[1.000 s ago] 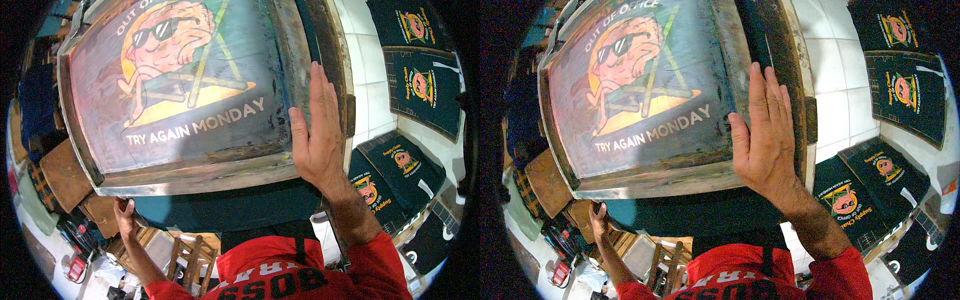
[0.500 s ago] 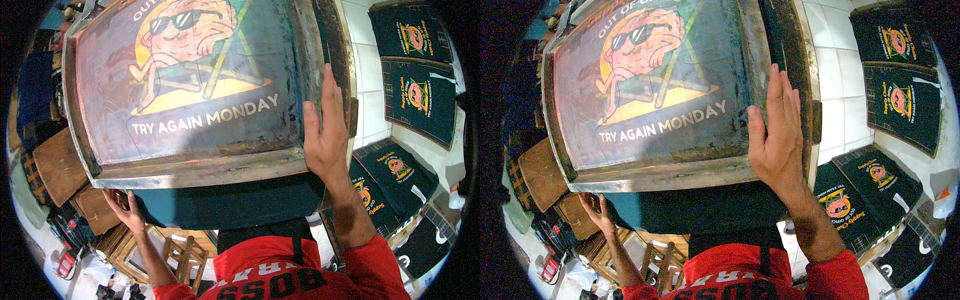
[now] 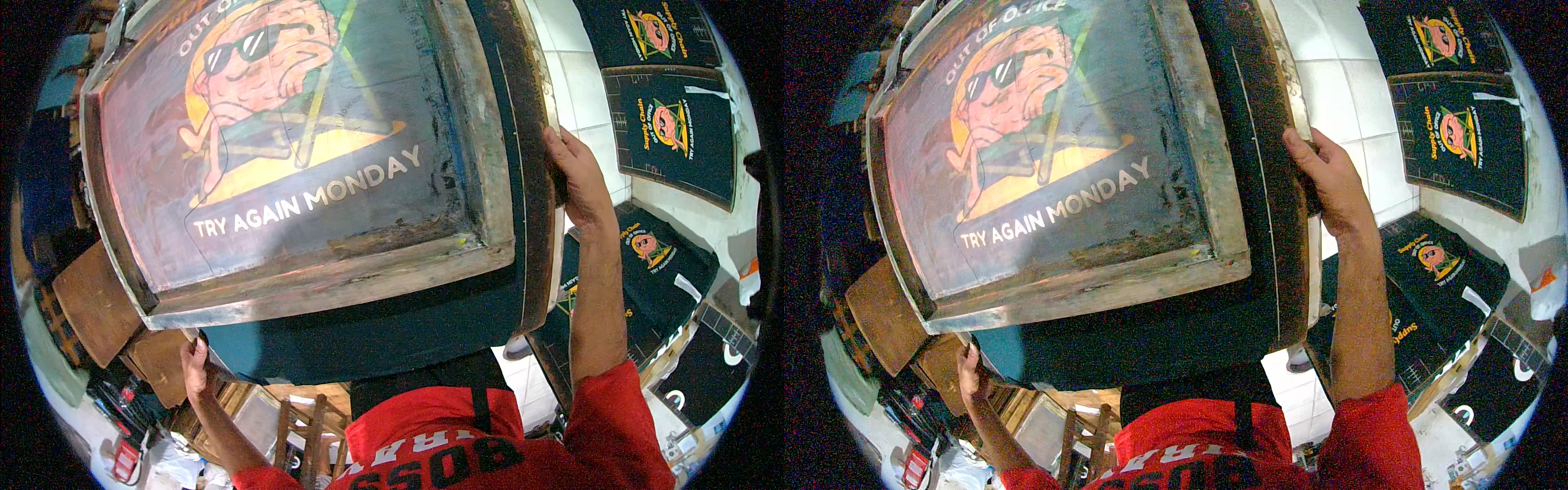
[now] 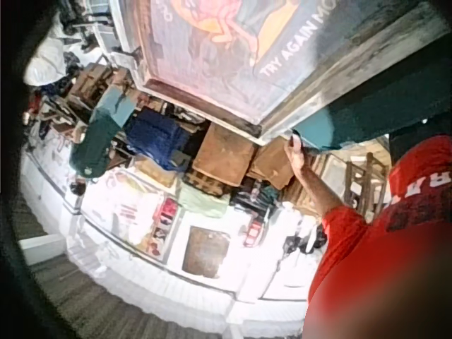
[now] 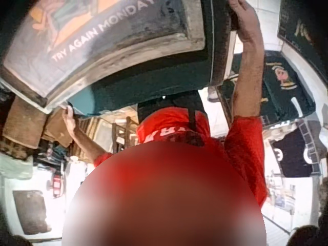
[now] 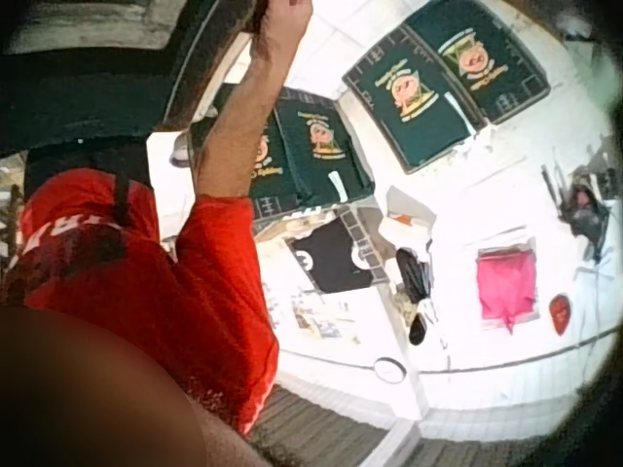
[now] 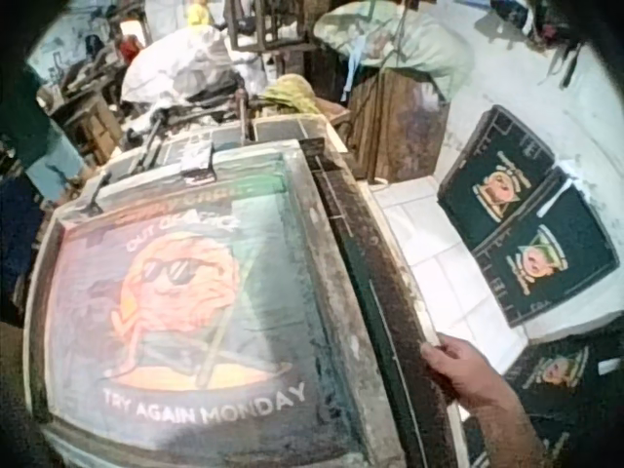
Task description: The person assembles a framed screen by securing a red strap around its frame, then repeatedly lifts and repositions the screen on a table. The person uses both hands to manipulate the strap and the screen, and a yellow cloth is briefly used to wipe the surface.
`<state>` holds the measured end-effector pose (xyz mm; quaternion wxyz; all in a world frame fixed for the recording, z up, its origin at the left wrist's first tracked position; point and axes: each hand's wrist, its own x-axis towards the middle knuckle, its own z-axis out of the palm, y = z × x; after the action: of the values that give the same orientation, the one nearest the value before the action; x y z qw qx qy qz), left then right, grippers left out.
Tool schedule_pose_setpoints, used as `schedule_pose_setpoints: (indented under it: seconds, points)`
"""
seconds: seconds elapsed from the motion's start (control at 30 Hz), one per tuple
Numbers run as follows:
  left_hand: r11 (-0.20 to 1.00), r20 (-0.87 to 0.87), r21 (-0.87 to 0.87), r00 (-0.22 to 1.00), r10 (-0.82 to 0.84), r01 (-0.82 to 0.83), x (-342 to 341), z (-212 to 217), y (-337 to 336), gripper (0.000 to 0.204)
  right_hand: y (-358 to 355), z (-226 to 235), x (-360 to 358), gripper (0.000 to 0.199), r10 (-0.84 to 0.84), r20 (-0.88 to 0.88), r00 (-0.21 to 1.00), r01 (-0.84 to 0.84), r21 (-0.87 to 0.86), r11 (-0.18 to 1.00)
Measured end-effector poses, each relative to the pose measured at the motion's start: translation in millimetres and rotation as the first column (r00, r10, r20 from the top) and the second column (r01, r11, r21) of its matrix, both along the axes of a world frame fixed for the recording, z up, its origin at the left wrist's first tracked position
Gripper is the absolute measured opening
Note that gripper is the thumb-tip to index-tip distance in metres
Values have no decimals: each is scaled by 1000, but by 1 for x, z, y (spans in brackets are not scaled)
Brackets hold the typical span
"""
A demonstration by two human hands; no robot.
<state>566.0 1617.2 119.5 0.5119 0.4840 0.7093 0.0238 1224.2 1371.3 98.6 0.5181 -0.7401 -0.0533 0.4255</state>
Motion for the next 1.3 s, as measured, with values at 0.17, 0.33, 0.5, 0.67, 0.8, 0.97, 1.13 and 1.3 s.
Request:
schedule_pose_setpoints:
  seconds: [0.17, 0.33, 0.5, 0.67, 0.8, 0.97, 1.13, 1.3]
  points:
    - [998, 150, -58, 989, 21, -12, -6, -5, 6, 69, 2, -8, 8, 57, 17, -160, 987, -9, 50, 999]
    - [996, 191, -81, 981, 46, -31, 6, -4, 2, 72, 3, -12, 3, 56, -39, -140, 989, 53, 93, 994]
    - [996, 168, -3, 982, 87, -88, 13, -4, -5, 71, 4, -10, 2, 56, -38, -154, 987, 54, 97, 994]
    - [999, 152, 21, 988, 40, -44, 12, -4, -5, 52, 4, -8, 2, 56, -54, -181, 982, 73, 96, 993]
    - [998, 184, 1, 981, 59, -60, 14, -4, -6, 60, 4, -8, 1, 57, -47, -167, 985, 63, 88, 994]
    - [996, 165, -3, 982, 92, -92, 15, -3, -6, 75, 4, -9, 1, 56, -43, -172, 984, 61, 102, 993]
    - [995, 179, -20, 979, 98, -96, 15, -3, -5, 77, 4, -8, 0, 56, -46, -161, 986, 60, 80, 995]
    - [993, 223, -42, 968, 113, -107, 13, -4, -5, 81, 5, -6, 0, 57, -49, -158, 986, 62, 75, 995]
